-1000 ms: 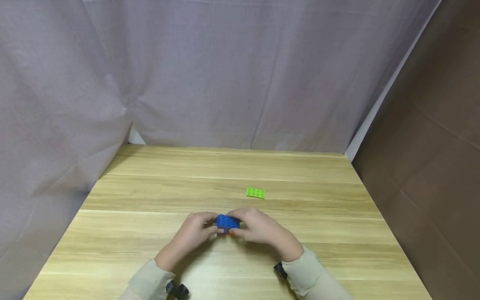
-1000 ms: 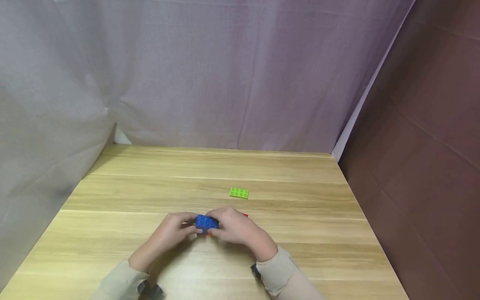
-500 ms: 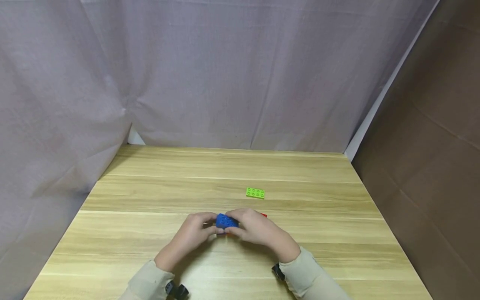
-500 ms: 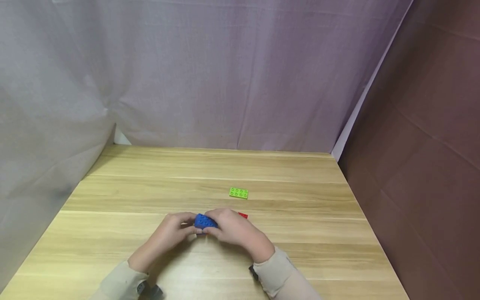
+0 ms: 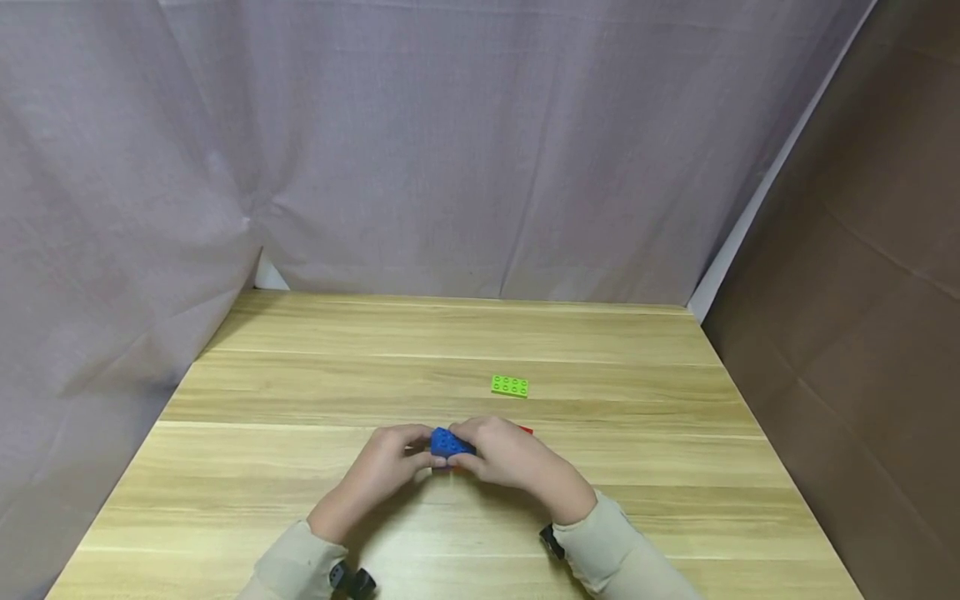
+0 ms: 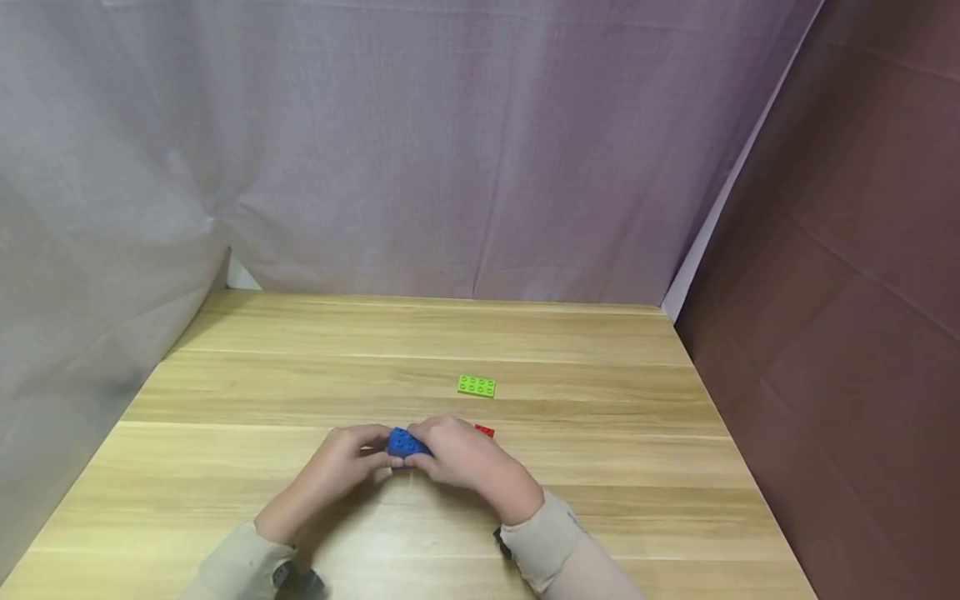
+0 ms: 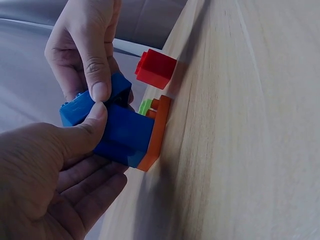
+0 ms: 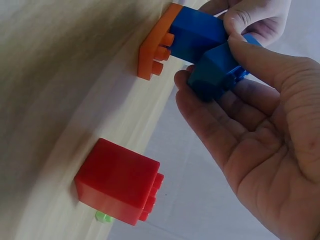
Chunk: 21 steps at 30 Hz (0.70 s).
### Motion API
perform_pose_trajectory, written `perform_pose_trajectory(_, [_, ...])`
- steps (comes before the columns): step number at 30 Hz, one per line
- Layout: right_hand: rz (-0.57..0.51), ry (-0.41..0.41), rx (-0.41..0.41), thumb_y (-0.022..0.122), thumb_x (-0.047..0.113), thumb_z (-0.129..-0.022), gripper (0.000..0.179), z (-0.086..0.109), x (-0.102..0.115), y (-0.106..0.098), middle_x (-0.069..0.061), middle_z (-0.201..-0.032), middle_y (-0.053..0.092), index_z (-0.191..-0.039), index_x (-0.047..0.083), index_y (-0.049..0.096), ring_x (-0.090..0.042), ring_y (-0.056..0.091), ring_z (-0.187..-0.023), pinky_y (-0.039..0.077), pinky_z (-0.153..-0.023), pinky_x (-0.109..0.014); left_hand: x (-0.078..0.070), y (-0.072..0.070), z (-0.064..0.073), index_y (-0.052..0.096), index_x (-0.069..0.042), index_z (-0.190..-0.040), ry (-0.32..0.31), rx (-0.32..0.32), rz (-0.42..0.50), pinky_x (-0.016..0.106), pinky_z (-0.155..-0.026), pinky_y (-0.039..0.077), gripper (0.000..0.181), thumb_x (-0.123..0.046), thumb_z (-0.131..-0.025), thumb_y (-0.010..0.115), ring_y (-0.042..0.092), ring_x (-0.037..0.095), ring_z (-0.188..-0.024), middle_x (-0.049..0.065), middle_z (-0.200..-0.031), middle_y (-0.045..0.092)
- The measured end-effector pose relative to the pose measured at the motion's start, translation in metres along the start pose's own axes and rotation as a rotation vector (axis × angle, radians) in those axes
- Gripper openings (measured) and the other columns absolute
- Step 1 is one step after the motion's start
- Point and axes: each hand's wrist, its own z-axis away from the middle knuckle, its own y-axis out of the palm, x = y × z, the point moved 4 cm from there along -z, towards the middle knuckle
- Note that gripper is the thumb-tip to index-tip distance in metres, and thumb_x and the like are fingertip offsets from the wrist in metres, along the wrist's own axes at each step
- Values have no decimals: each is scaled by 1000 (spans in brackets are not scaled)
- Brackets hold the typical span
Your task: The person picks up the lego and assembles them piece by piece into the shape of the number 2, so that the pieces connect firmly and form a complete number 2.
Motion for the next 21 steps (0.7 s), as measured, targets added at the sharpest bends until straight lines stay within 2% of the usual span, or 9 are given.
perform_pose_trajectory(4, [24,1,13,70,27,-96,20,-1,2,-1,5,-92,67,-107,10,67,-4,56,-78,50,-67,-21,1,1,0,75,-20,-109,2,-3,-21,36,-93,57,24,-33,-89,77,69,14,-105,-6,-111,74])
perform_pose_trajectory(10, [34,19,40,71,26,-96,22,-4,3,-1,4,-90,68,-108,8,68,-2,56,-75,50,-66,-20,0,1,1,75,-19,-109,-2,-7,-7,37,-93,57,23,-31,-89,77,70,15,-103,-6,-110,74])
perform_pose_trajectory(16, [41,25,49,73,25,-95,15,-7,6,-4,7,-81,63,-95,12,66,-3,52,-70,46,-61,-19,-1,0,0,75,-17,-108,15,-24,-31,35,-90,58,23,-28,-88,78,70,15,-101,-5,-108,75])
perform_pose_trajectory(21, [67,42,78,73,23,-94,17,-10,10,-8,10,-73,54,-87,14,61,-5,46,-64,39,-55,-19,-1,0,-1,75,-18,-105,13,-22,-7,35,-90,57,20,-28,-89,78,70,13,-100,-6,-105,74])
